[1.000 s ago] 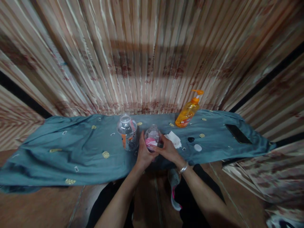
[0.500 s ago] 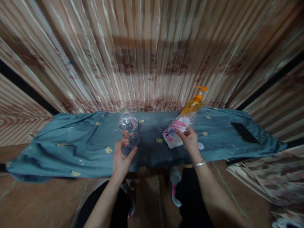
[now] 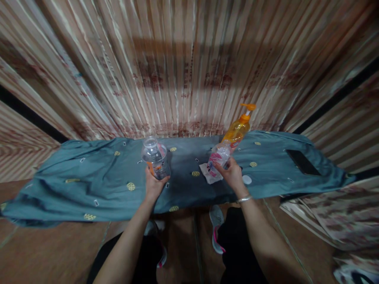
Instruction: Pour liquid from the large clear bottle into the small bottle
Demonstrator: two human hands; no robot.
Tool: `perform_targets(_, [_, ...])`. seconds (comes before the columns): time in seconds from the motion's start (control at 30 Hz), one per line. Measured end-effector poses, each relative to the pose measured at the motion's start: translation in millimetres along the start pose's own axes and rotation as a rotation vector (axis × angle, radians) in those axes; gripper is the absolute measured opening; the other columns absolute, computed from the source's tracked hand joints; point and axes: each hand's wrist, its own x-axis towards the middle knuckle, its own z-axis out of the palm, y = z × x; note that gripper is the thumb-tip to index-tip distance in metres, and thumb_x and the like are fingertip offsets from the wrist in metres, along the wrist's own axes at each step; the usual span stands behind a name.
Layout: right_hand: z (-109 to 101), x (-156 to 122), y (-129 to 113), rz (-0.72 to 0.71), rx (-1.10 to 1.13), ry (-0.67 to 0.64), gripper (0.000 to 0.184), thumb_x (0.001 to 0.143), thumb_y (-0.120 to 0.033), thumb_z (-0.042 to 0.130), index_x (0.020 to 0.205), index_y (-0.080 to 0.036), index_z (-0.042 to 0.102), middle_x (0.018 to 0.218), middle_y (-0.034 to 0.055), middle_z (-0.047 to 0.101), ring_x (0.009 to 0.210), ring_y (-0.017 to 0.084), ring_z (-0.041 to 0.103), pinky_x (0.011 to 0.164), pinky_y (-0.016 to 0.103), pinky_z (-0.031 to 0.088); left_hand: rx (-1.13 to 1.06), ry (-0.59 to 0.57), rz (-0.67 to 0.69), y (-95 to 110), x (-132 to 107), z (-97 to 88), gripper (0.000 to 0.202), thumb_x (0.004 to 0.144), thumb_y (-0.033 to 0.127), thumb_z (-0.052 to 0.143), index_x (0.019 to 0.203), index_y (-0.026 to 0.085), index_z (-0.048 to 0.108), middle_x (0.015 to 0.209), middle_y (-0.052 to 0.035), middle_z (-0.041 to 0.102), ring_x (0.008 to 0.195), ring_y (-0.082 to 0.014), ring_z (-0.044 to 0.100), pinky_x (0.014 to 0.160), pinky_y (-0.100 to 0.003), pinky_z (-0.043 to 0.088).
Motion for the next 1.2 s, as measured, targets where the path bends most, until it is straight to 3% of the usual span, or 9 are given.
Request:
perform_targets(0.17, [4,3,13,0.018,-0.035,-0.110,0.068,0.077,-0.083,0.089,0.107,-0.024,0.072,0.094,0.0129,0.085,0.091,0.036,0.083,0.075,0.040,0.059,0.046,0.028,-0.073,11,4,-0.3,0.077,0.051,0.032,0.106,0.110,0.031,0.057,0.099,-0.0001,0.074,0.103,-0.0357,0.080,0.102,-0.051,0.062])
perform_targets(0.33, [6,6,21,0.009,0.000,-0.132,0.062,0.075,-0.077,0.094,0.099,-0.025,0.071,0.091,0.0111,0.087,0.087,0.033,0.084,0.074,0.037,0.060,0.000,-0.026,-0.082,30,1,-2.1,0.074,0.048,0.035,0.105,0.109,0.030,0.063,0.093,0.0006,0.078,0.088,-0.0321,0.078,0.092,-0.047,0.061])
perform_targets(0.57, [7,6,14,0.025,0.002,-0.055,0.063,0.076,-0.082,0.092,0.093,-0.026,0.071,0.087,0.0105,0.086,0.083,0.032,0.082,0.073,0.037,0.061,-0.103,-0.157,-0.068,47,-13,-2.1,0.091,0.041,0.030,0.106,0.122,0.030,0.066,0.108,-0.0014,0.083,0.101,-0.0344,0.081,0.103,-0.053,0.062])
perform_targets(0.7, [8,6,13,0.033,0.017,-0.009,0.066,0.076,-0.086,0.089,0.092,-0.025,0.071,0.085,0.0121,0.084,0.081,0.032,0.080,0.072,0.038,0.060,-0.116,-0.171,-0.087,53,-18,-1.4,0.094,0.037,0.031,0.107,0.122,0.030,0.065,0.116,-0.0037,0.083,0.114,-0.0366,0.079,0.113,-0.056,0.058])
perform_targets(0.9, [6,9,16,0.037,0.057,0.043,0.070,0.075,-0.093,0.082,0.091,-0.027,0.070,0.088,0.0137,0.086,0.083,0.033,0.082,0.076,0.040,0.059,-0.215,-0.223,-0.178,73,-22,-1.7,0.086,0.033,0.036,0.106,0.109,0.027,0.066,0.104,-0.0022,0.082,0.102,-0.0324,0.077,0.103,-0.049,0.060])
perform_targets(1.07, [4,6,15,0.012,0.055,-0.043,0.068,0.075,-0.092,0.082,0.090,-0.028,0.068,0.086,0.0125,0.086,0.082,0.033,0.081,0.073,0.040,0.057,-0.427,-0.277,-0.285,91,-32,-0.9,0.078,0.033,0.028,0.105,0.104,0.024,0.074,0.099,-0.0014,0.084,0.099,-0.0286,0.076,0.098,-0.041,0.059])
perform_targets(1.2, [4,4,18,-0.047,0.036,-0.130,0.061,0.078,-0.082,0.088,0.094,-0.026,0.069,0.085,0.0088,0.084,0.078,0.030,0.078,0.070,0.037,0.056,-0.530,-0.317,-0.371,97,-40,0.0,0.076,0.037,0.025,0.104,0.108,0.024,0.078,0.101,-0.0014,0.085,0.097,-0.0284,0.078,0.099,-0.042,0.061])
